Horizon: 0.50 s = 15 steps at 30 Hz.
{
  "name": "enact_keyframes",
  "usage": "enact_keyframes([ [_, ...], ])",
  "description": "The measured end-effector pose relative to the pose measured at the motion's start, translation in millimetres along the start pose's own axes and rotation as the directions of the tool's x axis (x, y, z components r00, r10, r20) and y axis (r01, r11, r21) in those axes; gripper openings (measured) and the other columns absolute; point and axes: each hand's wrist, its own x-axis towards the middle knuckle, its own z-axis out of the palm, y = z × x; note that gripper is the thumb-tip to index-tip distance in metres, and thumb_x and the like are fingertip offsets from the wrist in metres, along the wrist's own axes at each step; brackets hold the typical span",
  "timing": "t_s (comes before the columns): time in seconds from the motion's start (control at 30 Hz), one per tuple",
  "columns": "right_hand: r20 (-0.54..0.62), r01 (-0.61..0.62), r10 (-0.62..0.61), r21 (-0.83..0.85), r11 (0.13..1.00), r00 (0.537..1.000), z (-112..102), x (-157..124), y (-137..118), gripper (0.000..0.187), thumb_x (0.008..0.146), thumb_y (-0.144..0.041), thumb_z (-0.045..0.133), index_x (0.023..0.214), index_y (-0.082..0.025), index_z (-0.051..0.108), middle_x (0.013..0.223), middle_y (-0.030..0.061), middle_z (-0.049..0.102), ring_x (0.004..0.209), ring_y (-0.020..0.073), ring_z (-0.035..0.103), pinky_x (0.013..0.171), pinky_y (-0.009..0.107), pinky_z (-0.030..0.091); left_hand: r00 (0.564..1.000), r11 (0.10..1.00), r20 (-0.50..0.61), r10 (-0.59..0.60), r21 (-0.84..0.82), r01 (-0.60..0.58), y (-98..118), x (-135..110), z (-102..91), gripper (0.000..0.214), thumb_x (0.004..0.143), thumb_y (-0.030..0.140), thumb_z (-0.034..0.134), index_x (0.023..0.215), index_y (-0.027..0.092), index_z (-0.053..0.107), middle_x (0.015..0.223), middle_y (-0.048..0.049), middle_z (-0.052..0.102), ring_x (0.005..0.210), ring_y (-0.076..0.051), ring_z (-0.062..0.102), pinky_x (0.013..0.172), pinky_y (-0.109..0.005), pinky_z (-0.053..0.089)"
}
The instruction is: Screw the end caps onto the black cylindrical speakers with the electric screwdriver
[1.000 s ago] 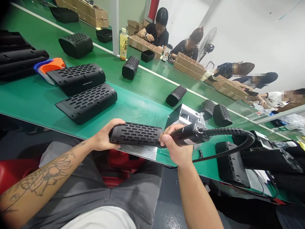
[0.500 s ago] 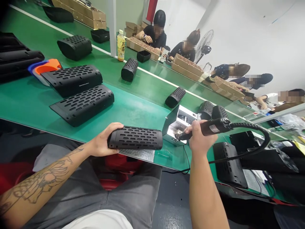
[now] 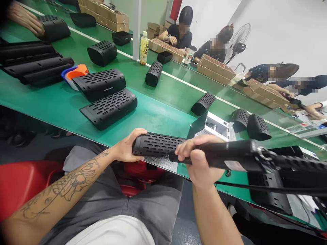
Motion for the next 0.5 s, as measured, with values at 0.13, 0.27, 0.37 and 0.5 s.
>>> enact_keyframes([
  [0.13, 0.014, -0.047, 0.047, 0.000, 0.999, 0.999, 8, 3, 18, 0.010, 0.106, -0.028, 0.084, 0.110, -0.021, 0.078, 0.074, -0.0016, 0.068, 0.058, 0.0143, 0.067, 0.060, 0.032, 0.067, 1.000, 0.999, 0.008, -0.030, -0.017, 0.030, 2, 0, 0.0, 0.112, 0.085, 0.036, 0.099, 0.177, 0.030, 0.036, 0.168, -0.0212, 0.051, 0.155, -0.043, 0.062, 0.128, -0.060, 0.059],
  [0.27, 0.047, -0.132, 0.133, -0.018, 0.991, 0.990, 11, 6, 20, 0.017, 0.105, -0.026, 0.086, 0.100, -0.020, 0.070, 0.072, -0.0037, 0.066, 0.055, 0.0128, 0.065, 0.059, 0.031, 0.066, 0.999, 0.997, 0.023, -0.048, -0.053, 0.050, 2, 2, -0.1, 0.106, 0.087, 0.040, 0.100, 0.173, 0.028, 0.039, 0.166, -0.0214, 0.053, 0.153, -0.041, 0.064, 0.125, -0.058, 0.061],
  [0.37, 0.119, -0.183, 0.187, -0.041, 0.982, 0.975, 14, 9, 19, 0.028, 0.104, -0.025, 0.088, 0.092, -0.018, 0.064, 0.070, -0.0039, 0.065, 0.055, 0.0111, 0.064, 0.062, 0.029, 0.065, 0.997, 0.995, 0.024, -0.073, -0.062, 0.075, 2, 2, 0.3, 0.108, 0.084, 0.040, 0.102, 0.172, 0.029, 0.041, 0.164, -0.0205, 0.055, 0.148, -0.041, 0.067, 0.122, -0.058, 0.063],
  [0.5, 0.176, -0.222, 0.225, -0.037, 0.974, 0.958, 18, 12, 19, 0.029, 0.103, -0.024, 0.087, 0.091, -0.017, 0.062, 0.070, -0.0043, 0.065, 0.055, 0.0096, 0.064, 0.063, 0.026, 0.065, 0.994, 0.992, 0.028, -0.107, -0.064, 0.108, 2, 2, 0.4, 0.107, 0.082, 0.038, 0.101, 0.171, 0.029, 0.043, 0.163, -0.0193, 0.056, 0.147, -0.040, 0.068, 0.120, -0.057, 0.064],
])
